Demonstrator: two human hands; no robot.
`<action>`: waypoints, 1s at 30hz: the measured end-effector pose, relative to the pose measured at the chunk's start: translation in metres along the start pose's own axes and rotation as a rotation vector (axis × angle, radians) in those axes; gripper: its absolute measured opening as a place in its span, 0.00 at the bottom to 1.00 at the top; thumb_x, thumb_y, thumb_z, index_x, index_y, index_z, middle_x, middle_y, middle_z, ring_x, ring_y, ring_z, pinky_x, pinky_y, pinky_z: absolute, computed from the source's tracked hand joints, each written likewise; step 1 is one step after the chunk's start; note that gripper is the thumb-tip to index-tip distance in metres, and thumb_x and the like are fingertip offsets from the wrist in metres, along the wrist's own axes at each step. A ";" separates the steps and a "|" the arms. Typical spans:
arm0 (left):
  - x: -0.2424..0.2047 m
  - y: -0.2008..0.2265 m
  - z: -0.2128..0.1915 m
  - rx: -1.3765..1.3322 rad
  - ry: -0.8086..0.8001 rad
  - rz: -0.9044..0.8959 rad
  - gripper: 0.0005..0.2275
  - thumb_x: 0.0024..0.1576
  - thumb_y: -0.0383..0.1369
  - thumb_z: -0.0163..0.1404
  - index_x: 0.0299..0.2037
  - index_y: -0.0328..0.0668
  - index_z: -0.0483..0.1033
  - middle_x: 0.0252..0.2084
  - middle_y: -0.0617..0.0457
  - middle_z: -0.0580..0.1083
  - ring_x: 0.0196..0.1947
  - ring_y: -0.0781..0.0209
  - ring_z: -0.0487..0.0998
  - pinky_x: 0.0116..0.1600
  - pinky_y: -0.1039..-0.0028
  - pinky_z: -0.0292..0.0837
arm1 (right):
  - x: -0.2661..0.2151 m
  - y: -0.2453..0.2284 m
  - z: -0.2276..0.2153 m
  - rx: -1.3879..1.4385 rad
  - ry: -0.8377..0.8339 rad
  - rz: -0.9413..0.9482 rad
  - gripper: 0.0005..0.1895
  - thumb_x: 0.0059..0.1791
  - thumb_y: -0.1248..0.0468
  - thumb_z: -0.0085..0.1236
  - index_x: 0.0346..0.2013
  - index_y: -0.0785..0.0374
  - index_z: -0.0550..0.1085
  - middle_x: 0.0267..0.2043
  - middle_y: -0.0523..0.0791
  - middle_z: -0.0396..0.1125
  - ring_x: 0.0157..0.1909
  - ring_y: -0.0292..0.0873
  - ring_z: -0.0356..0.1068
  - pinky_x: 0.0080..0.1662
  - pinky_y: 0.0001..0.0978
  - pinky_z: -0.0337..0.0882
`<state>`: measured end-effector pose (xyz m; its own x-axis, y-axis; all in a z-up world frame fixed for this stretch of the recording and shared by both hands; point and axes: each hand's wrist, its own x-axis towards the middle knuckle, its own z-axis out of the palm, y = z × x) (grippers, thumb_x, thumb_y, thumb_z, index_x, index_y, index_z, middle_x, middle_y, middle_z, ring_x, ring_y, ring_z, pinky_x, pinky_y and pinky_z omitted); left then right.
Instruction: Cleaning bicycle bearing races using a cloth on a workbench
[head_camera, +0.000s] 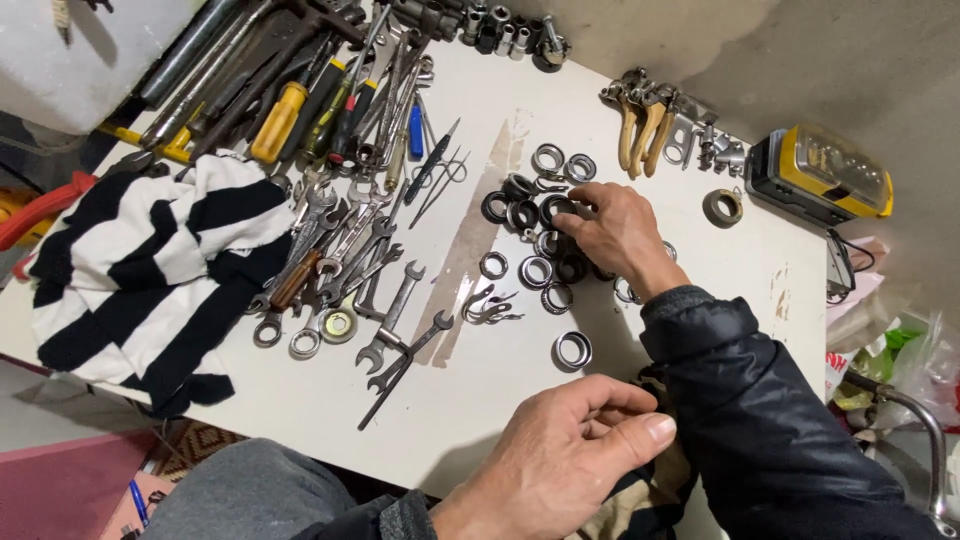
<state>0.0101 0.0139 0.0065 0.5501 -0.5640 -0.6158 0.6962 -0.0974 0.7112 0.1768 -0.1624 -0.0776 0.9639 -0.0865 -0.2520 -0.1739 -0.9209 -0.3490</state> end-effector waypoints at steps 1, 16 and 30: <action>-0.002 0.001 -0.001 -0.003 0.003 0.000 0.13 0.55 0.42 0.56 0.45 0.48 0.82 0.28 0.65 0.70 0.28 0.75 0.66 0.37 0.84 0.65 | 0.003 0.000 0.002 0.000 -0.002 -0.003 0.28 0.50 0.50 0.58 0.61 0.59 0.72 0.62 0.54 0.67 0.61 0.56 0.67 0.58 0.50 0.67; -0.008 -0.001 -0.005 -0.023 -0.017 0.030 0.15 0.54 0.42 0.56 0.48 0.47 0.81 0.27 0.66 0.66 0.27 0.76 0.63 0.37 0.86 0.65 | 0.010 0.003 0.004 0.030 0.054 -0.015 0.29 0.46 0.54 0.66 0.59 0.62 0.73 0.53 0.52 0.71 0.53 0.51 0.71 0.54 0.42 0.72; -0.009 -0.001 -0.003 0.028 0.003 0.019 0.13 0.55 0.42 0.56 0.46 0.48 0.81 0.27 0.65 0.71 0.28 0.76 0.67 0.38 0.85 0.68 | 0.002 -0.014 -0.007 0.487 -0.026 0.170 0.14 0.44 0.71 0.68 0.41 0.57 0.74 0.39 0.40 0.70 0.41 0.38 0.70 0.46 0.29 0.75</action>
<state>0.0064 0.0217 0.0100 0.5645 -0.5634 -0.6033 0.6726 -0.1096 0.7318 0.1827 -0.1528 -0.0671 0.9096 -0.2047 -0.3615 -0.4074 -0.6102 -0.6794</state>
